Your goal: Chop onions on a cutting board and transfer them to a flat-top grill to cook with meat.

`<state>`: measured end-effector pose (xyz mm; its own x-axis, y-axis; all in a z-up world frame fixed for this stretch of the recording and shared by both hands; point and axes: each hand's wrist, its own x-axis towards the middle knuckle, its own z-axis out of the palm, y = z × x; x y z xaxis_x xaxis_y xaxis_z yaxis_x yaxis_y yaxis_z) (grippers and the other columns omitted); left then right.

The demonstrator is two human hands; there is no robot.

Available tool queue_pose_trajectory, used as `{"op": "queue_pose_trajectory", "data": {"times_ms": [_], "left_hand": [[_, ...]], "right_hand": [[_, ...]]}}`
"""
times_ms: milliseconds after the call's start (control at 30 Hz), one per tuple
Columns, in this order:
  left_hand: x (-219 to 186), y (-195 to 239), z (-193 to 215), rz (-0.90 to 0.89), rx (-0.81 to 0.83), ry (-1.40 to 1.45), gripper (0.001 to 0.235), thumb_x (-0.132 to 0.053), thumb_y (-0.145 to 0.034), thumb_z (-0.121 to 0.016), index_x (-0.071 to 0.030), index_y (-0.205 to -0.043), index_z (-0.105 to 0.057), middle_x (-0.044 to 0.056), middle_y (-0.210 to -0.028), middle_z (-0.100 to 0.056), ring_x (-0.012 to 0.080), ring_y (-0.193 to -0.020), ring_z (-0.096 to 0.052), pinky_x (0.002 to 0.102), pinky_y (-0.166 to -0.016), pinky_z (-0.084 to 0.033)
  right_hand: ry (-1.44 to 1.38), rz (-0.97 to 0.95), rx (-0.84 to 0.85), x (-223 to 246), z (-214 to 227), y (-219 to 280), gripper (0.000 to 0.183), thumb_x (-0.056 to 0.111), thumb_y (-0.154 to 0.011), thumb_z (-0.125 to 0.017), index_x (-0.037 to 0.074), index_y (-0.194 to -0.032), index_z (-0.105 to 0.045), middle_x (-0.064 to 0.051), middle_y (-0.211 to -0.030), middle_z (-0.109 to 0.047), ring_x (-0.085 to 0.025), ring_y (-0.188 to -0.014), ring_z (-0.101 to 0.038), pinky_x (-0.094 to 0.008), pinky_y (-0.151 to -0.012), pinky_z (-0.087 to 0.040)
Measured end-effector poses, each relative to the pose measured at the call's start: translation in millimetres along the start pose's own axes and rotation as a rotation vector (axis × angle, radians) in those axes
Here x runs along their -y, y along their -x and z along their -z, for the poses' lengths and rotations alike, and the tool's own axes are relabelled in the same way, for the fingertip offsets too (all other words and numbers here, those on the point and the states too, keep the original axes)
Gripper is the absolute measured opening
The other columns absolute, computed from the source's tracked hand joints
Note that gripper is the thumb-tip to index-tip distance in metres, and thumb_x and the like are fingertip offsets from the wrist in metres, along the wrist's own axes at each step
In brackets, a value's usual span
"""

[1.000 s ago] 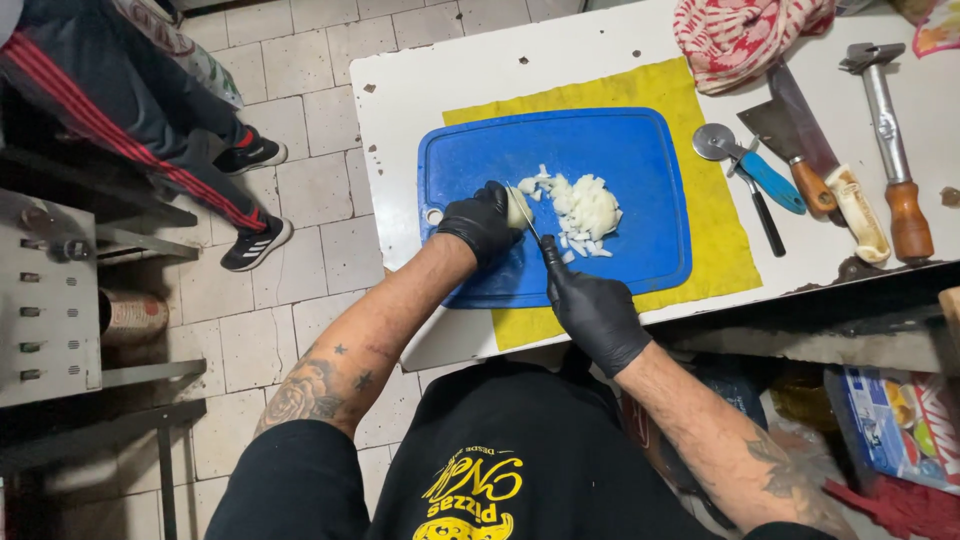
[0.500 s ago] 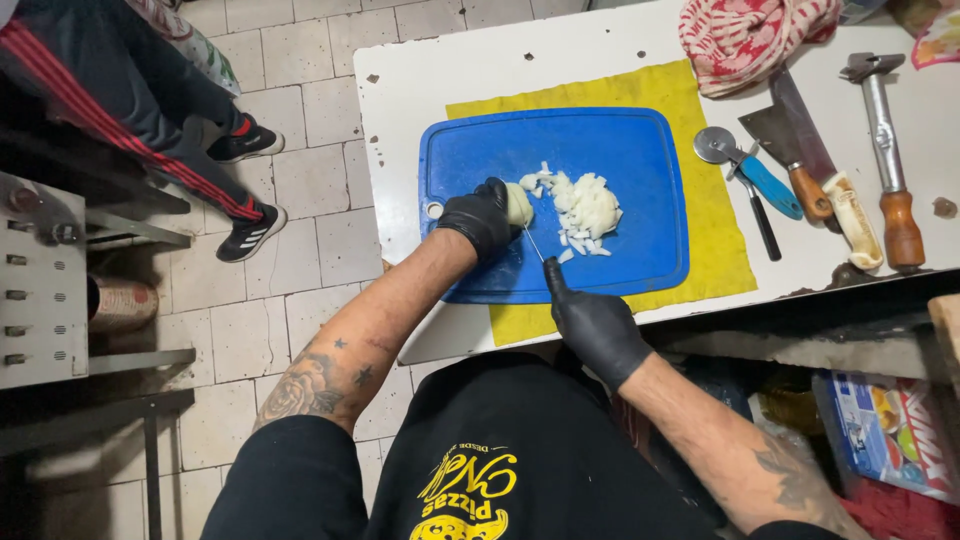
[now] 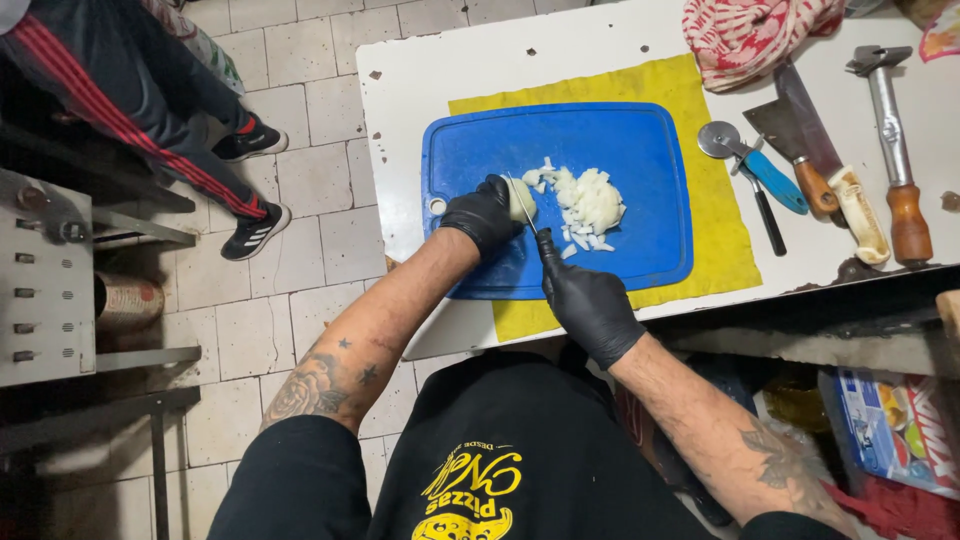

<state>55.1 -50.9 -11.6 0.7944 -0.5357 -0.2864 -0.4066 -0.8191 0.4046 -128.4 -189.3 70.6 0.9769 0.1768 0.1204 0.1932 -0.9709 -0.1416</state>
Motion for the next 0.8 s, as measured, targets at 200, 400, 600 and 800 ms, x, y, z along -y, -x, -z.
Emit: {"op": "queue_pose_trajectory", "data": {"times_ms": [200, 400, 600, 800], "left_hand": [[13, -17, -15, -0.022, 0.018, 0.023, 0.089, -0.043, -0.092, -0.063, 0.011, -0.151, -0.025, 0.034, -0.131, -0.061, 0.0453, -0.112, -0.067, 0.05, -0.093, -0.054], [3, -4, 5, 0.029, 0.028, 0.054, 0.075, -0.041, -0.092, -0.062, 0.005, -0.146, -0.037, 0.03, -0.132, -0.063, 0.0448, -0.115, -0.067, 0.05, -0.096, -0.054], [9, -4, -13, -0.008, -0.041, 0.027, 0.078, -0.039, -0.092, -0.062, 0.007, -0.147, -0.031, 0.031, -0.131, -0.06, 0.0462, -0.109, -0.067, 0.051, -0.092, -0.054], [-1, 9, -3, 0.014, -0.034, 0.062, 0.074, -0.035, -0.093, -0.061, 0.008, -0.146, -0.032, 0.03, -0.124, -0.066, 0.0455, -0.105, -0.069, 0.052, -0.089, -0.056]], "right_hand": [[-0.011, -0.039, 0.103, 3, -11, -22, 0.061, 0.014, -0.096, -0.058, 0.003, -0.154, -0.043, -0.011, -0.058, -0.066, -0.026, -0.044, -0.063, -0.041, -0.042, -0.049], [0.06, -0.053, 0.215, 7, 5, -16, 0.061, 0.012, -0.095, -0.054, 0.001, -0.154, -0.042, -0.011, -0.058, -0.066, -0.027, -0.046, -0.064, -0.043, -0.044, -0.05], [-0.029, -0.044, 0.286, -3, 10, 18, 0.062, 0.015, -0.094, -0.055, 0.003, -0.153, -0.041, -0.014, -0.058, -0.065, -0.032, -0.049, -0.064, -0.048, -0.047, -0.05], [-0.054, -0.127, 0.23, 12, 38, 21, 0.062, 0.023, -0.097, -0.056, 0.011, -0.156, -0.04, -0.015, -0.058, -0.065, -0.032, -0.048, -0.063, -0.049, -0.047, -0.05]]}}
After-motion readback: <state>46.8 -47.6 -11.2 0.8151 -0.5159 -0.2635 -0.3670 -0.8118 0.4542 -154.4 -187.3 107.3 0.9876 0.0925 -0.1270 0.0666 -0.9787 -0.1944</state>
